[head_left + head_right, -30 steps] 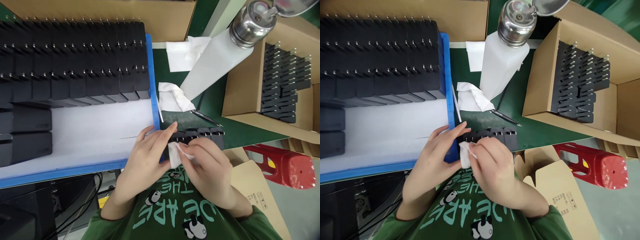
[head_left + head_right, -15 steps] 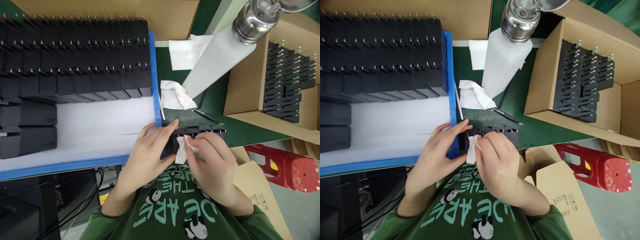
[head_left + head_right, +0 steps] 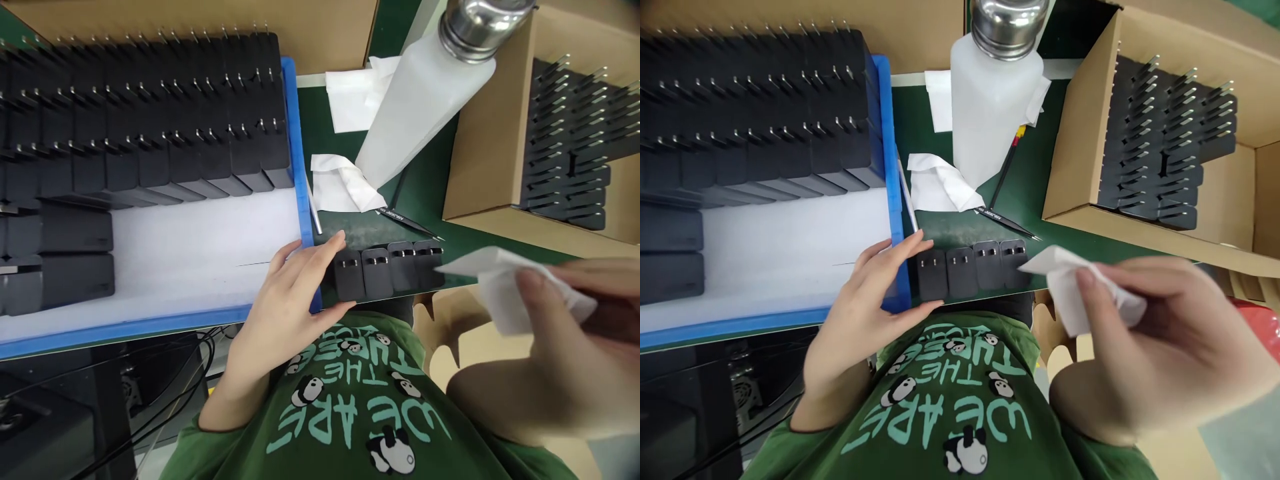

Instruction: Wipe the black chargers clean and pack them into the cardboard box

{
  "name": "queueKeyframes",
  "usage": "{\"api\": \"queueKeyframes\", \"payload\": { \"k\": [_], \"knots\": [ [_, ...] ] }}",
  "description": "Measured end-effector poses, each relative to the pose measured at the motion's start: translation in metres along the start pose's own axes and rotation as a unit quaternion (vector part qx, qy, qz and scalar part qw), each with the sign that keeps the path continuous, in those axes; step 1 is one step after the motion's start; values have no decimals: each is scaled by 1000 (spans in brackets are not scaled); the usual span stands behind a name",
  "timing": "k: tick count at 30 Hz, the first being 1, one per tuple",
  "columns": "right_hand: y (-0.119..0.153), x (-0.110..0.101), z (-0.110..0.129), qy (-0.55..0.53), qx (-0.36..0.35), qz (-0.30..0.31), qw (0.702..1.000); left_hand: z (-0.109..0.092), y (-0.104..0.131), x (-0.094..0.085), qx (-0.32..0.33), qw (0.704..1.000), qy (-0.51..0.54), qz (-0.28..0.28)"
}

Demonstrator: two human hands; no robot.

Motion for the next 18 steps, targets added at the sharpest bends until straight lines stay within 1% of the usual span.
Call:
{"api": "queueKeyframes", "payload": {
  "k": [1,2,3,4,6,9,10,11,13,14,15,18],
  "knots": [
    [-3,-4,-11,29,32,-64,997,-2,-1,-1,0,1000,-8,-1],
    [-6,-4,-19,69,48,-110,990,-4,-2,-2,-1,1000,-18,-5],
    [-9,1,-23,105,48,-126,985,-7,-3,-3,0,999,-32,-10],
    [-13,9,-25,133,32,-115,984,-11,-5,-4,2,999,-49,-15],
    [-18,22,-22,172,-33,-72,982,-20,-9,-3,11,996,-91,-14],
    [-14,19,-11,195,-93,-74,974,-31,-17,3,30,986,-162,4],
    [-12,20,-6,190,-109,-53,974,-34,-20,6,37,982,-183,12],
    [-10,25,-1,180,-127,-12,975,-37,-23,9,45,978,-202,19],
    [-6,42,7,171,-168,85,967,-39,-30,17,61,969,-238,35],
    [-6,51,10,178,-187,115,959,-39,-33,21,68,964,-253,45],
    [-7,60,12,192,-201,131,952,-39,-37,25,74,960,-265,54],
    [-15,78,9,210,-229,137,941,-35,-43,31,82,956,-273,66]
  ]
}}
Point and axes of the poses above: each hand's wrist, its own y-axis away from the middle knuckle, its own x-axis out of the palm, z = x × y, the point moved 7 cm from there along -y, towards the middle knuckle, and after that the axes turned 10 degrees about y, right-handed, at the moved point
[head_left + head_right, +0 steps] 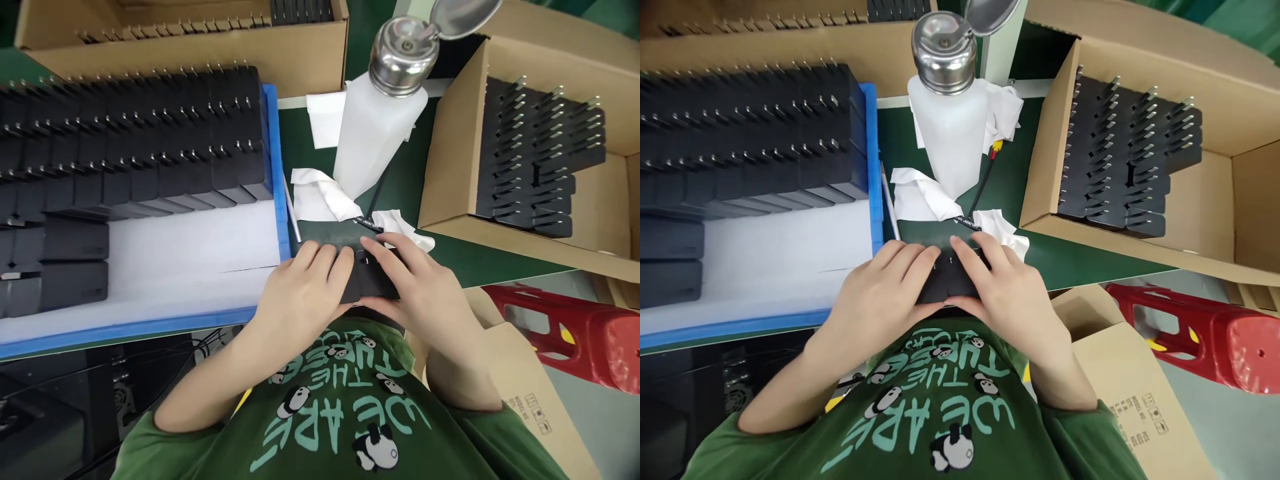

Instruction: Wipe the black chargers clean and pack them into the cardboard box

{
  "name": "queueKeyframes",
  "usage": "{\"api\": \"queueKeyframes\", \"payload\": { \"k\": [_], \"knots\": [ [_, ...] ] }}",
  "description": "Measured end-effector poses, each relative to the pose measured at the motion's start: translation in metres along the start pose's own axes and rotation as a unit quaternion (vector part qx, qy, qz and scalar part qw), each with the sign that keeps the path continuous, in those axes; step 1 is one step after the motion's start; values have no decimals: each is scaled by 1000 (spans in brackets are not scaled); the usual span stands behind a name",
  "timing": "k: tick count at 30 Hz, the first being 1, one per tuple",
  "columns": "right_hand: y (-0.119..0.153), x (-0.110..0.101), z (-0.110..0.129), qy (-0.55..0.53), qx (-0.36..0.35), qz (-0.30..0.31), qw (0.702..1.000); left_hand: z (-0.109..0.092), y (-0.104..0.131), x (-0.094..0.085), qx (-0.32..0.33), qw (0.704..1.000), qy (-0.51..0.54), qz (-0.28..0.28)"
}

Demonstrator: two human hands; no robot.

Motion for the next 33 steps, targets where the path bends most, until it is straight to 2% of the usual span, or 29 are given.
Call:
{"api": "queueKeyframes", "payload": {
  "k": [2,4,6,7,8,9,10,11,14,16,18,19,20,21,24,26,29,33],
  "knots": [
    [-4,4,-5,-28,-18,3,999,3,1,-1,3,1000,28,-9],
    [-3,0,-12,-88,-20,-14,996,9,6,-6,-13,995,96,-36],
    [2,-11,-21,-188,21,-78,979,21,15,-17,-71,965,219,-126],
    [5,-16,-26,-256,58,-129,956,29,23,-23,-110,923,312,-196],
    [10,-19,-29,-321,96,-189,923,37,31,-26,-145,860,407,-270],
    [14,-19,-30,-384,131,-241,881,44,39,-25,-173,780,501,-333],
    [17,-14,-27,-447,161,-280,834,48,43,-20,-184,692,590,-372],
    [16,-6,-21,-506,186,-299,788,47,42,-15,-185,655,627,-378],
    [1,23,8,-665,230,-253,664,41,33,-1,-208,606,684,-350],
    [-10,37,28,-746,234,-190,594,39,30,12,-262,523,740,-331],
    [-17,44,43,-792,230,-137,549,37,33,22,-314,428,785,-318],
    [-18,46,47,-806,232,-116,532,36,35,26,-330,395,798,-314],
    [-18,48,50,-816,235,-97,519,36,36,27,-335,384,804,-306],
    [-17,49,51,-822,236,-82,511,35,38,27,-334,386,807,-296],
    [-17,48,53,-826,222,-45,515,35,41,28,-315,426,809,-255],
    [-17,42,51,-810,210,-46,545,33,42,29,-306,443,808,-240],
    [-18,33,47,-774,204,-63,596,32,43,28,-304,442,808,-245],
    [-16,28,48,-750,200,-67,627,31,40,25,-298,446,810,-236]
  ]
}}
Point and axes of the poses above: each hand's wrist, its own y-axis away from the middle knuckle, its own x-axis out of the palm, z = x × y, the point moved 7 cm from there along -y, towards the middle knuckle, and after that the axes turned 10 degrees about y, right-handed, at the moved point
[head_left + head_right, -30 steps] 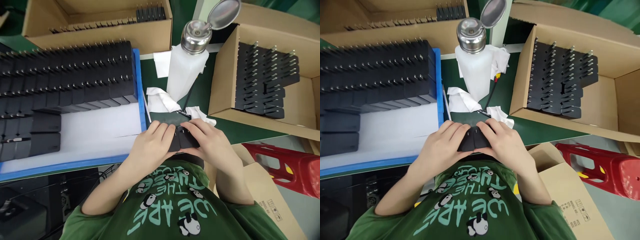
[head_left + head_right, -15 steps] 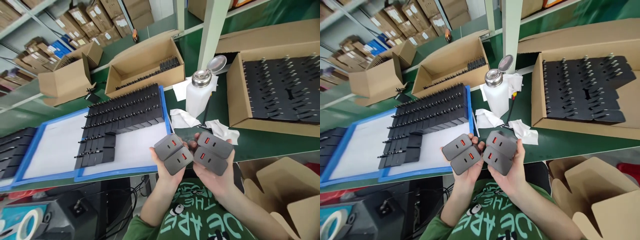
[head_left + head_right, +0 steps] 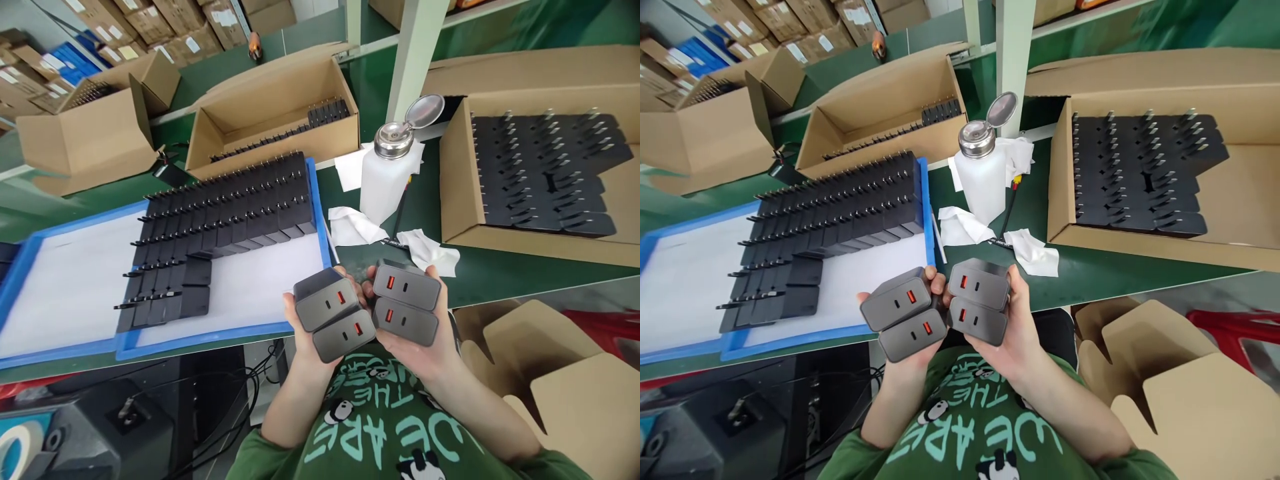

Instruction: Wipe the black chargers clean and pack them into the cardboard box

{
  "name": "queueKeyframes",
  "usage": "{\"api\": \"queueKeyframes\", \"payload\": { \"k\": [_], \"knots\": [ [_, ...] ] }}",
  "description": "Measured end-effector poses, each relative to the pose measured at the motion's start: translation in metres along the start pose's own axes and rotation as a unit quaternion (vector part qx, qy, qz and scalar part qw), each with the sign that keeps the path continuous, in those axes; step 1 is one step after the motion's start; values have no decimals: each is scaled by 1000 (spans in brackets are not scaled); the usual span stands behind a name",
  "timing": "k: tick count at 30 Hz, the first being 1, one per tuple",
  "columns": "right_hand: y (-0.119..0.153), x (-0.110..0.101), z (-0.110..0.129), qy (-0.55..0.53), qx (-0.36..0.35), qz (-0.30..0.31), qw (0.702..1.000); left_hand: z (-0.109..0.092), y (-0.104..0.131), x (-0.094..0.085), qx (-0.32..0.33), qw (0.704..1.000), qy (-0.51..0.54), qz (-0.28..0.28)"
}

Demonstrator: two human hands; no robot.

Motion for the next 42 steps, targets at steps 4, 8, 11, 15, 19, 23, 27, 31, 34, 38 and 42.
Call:
{"api": "queueKeyframes", "payload": {
  "k": [4,8,11,15,19,23,27,31,34,38,42],
  "knots": [
    [3,1,7,75,-40,3,996,3,0,5,-14,999,28,33],
    [6,-1,15,105,-58,1,993,7,0,7,-28,998,38,34],
    [7,-7,17,85,-47,-25,995,10,-1,9,-52,996,61,35],
    [8,-7,8,-19,26,-23,999,10,-2,11,-74,989,125,31],
    [14,3,-2,-184,141,5,973,8,-3,14,-79,986,140,32],
    [19,12,-6,-301,201,22,932,9,-3,18,-91,981,165,53],
    [17,8,-11,-304,200,1,931,11,-4,18,-92,977,178,70],
    [21,1,-25,-287,231,-17,929,14,-6,14,-86,980,168,60],
    [23,-3,-33,-296,243,-23,923,15,-7,11,-87,984,151,43],
    [19,-4,-35,-272,248,-5,930,12,-5,7,-98,981,163,32],
    [11,-37,-15,-98,176,-34,979,7,-10,-2,-120,982,143,31]
  ]
}}
Point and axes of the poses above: each hand's wrist, its own y-axis away from the middle knuckle, its own x-axis out of the palm, z = x × y, the point moved 7 cm from there along -y, towards the middle knuckle, and after that the axes turned 10 degrees about y, right-handed, at the moved point
